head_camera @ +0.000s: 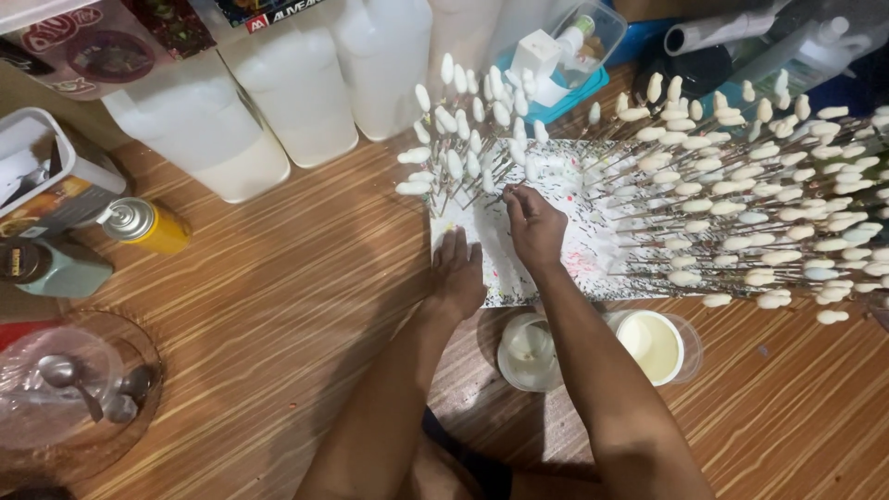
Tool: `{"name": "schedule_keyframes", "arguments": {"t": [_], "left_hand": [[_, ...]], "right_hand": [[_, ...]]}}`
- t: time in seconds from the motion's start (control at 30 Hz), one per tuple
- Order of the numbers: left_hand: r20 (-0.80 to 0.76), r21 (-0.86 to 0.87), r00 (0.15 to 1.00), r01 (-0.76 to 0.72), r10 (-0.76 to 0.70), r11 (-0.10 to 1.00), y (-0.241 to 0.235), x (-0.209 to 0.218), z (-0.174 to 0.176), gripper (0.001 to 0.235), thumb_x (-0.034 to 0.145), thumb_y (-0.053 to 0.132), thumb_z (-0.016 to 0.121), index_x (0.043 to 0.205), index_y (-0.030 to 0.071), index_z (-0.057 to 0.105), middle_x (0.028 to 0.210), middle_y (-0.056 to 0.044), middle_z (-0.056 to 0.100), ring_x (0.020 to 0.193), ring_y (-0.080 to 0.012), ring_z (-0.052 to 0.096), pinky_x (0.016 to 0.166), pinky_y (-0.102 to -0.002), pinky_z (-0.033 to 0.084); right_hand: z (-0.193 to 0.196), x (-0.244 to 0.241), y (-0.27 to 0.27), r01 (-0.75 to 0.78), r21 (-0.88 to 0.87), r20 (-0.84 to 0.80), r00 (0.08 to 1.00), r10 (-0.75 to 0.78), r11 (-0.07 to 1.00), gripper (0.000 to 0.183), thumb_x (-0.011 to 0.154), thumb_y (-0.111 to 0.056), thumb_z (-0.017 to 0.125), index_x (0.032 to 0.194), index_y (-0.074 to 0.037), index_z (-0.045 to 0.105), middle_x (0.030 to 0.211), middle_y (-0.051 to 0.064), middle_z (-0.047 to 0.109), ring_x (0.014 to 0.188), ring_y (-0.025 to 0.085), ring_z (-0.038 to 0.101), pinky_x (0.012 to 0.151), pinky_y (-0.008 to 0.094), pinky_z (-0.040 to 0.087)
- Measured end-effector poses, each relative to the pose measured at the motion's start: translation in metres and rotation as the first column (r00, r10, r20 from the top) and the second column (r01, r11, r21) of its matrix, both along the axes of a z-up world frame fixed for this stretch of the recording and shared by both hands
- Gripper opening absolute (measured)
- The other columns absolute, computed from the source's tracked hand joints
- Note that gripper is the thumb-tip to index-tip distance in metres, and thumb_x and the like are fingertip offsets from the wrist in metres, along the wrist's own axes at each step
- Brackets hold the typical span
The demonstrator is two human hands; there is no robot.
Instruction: Coating small bait components by dipping them into a white liquid and placing them on a drying rack
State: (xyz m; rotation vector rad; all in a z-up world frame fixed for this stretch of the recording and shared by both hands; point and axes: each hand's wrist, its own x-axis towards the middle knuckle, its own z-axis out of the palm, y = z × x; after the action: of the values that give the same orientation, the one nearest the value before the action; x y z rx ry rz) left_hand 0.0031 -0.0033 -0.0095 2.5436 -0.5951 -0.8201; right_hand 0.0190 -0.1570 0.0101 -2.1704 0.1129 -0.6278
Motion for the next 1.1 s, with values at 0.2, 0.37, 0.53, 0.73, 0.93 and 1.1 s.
{"name": "schedule_keyframes", "arguments": {"t": [0.2, 0.37, 0.53, 0.73, 0.93, 1.1], "left_hand": [[0.012, 0.017, 1.0, 0.011, -0.011, 1.0, -0.001, 0.0, -0.002, 0.076, 0.096, 0.025, 0.062, 0.159, 0.002, 0.027, 0.17, -0.026, 0.008, 0.159, -0.0404, -0.003, 0.128, -0.05, 0.012], [-0.012, 0.02, 1.0, 0.009, -0.009, 1.0, -0.001, 0.001, 0.0, 0.076, 0.097, 0.025, 0.061, 0.16, 0.002, 0.025, 0.171, -0.026, 0.006, 0.159, -0.0397, -0.005, 0.129, -0.049, 0.009], [-0.011, 0.02, 1.0, 0.007, -0.007, 1.0, -0.003, 0.002, -0.009, 0.075, 0.098, 0.025, 0.061, 0.16, 0.003, 0.026, 0.171, -0.025, 0.006, 0.159, -0.0393, -0.005, 0.129, -0.049, 0.009], [-0.03, 0.044, 0.999, 0.018, -0.017, 0.999, -0.002, 0.002, 0.002, 0.074, 0.099, 0.026, 0.058, 0.161, 0.004, 0.023, 0.171, -0.024, 0.003, 0.159, -0.038, -0.006, 0.13, -0.048, 0.008], [-0.067, 0.025, 0.998, 0.02, -0.018, 0.999, 0.003, 0.0, 0.023, 0.075, 0.1, 0.027, 0.058, 0.162, 0.004, 0.022, 0.172, -0.023, 0.0, 0.159, -0.0363, -0.009, 0.13, -0.048, 0.006], [-0.062, 0.042, 0.998, 0.02, -0.018, 0.999, 0.005, 0.001, 0.035, 0.073, 0.1, 0.025, 0.058, 0.162, 0.004, 0.025, 0.172, -0.022, 0.004, 0.16, -0.0367, -0.005, 0.13, -0.048, 0.008]], "right_hand": [[-0.001, 0.002, -0.002, -0.004, -0.029, 0.008, 1.0, 0.004, 1.0, 0.012, 0.099, -0.004, 0.072, 0.111, -0.002, 0.074, 0.102, 0.018, 0.078, 0.098, 0.035, 0.075, 0.082, 0.045, 0.064], [-0.004, 0.001, -0.001, -0.002, -0.061, -0.022, 1.0, 0.0, 0.998, 0.011, 0.099, -0.005, 0.072, 0.109, -0.004, 0.075, 0.097, 0.016, 0.079, 0.095, 0.034, 0.076, 0.08, 0.043, 0.064], [-0.003, 0.001, -0.001, 0.016, -0.095, -0.045, 0.999, -0.021, 0.995, 0.01, 0.098, -0.006, 0.072, 0.108, -0.005, 0.074, 0.096, 0.015, 0.079, 0.092, 0.032, 0.077, 0.078, 0.042, 0.064], [0.0, 0.0, -0.001, -0.008, -0.06, -0.071, 0.997, 0.004, 0.998, 0.013, 0.1, -0.004, 0.07, 0.112, -0.004, 0.075, 0.101, 0.017, 0.078, 0.096, 0.033, 0.076, 0.08, 0.042, 0.063], [0.007, -0.004, 0.0, -0.019, -0.033, -0.089, 0.996, 0.016, 0.999, 0.015, 0.1, -0.005, 0.07, 0.114, -0.003, 0.073, 0.102, 0.018, 0.078, 0.096, 0.035, 0.076, 0.079, 0.044, 0.063], [0.009, -0.008, -0.019, 0.042, -0.169, -0.086, 0.995, -0.057, 0.985, 0.024, 0.094, -0.009, 0.075, 0.118, -0.007, 0.073, 0.096, 0.015, 0.079, 0.088, 0.035, 0.077, 0.076, 0.046, 0.062]]}}
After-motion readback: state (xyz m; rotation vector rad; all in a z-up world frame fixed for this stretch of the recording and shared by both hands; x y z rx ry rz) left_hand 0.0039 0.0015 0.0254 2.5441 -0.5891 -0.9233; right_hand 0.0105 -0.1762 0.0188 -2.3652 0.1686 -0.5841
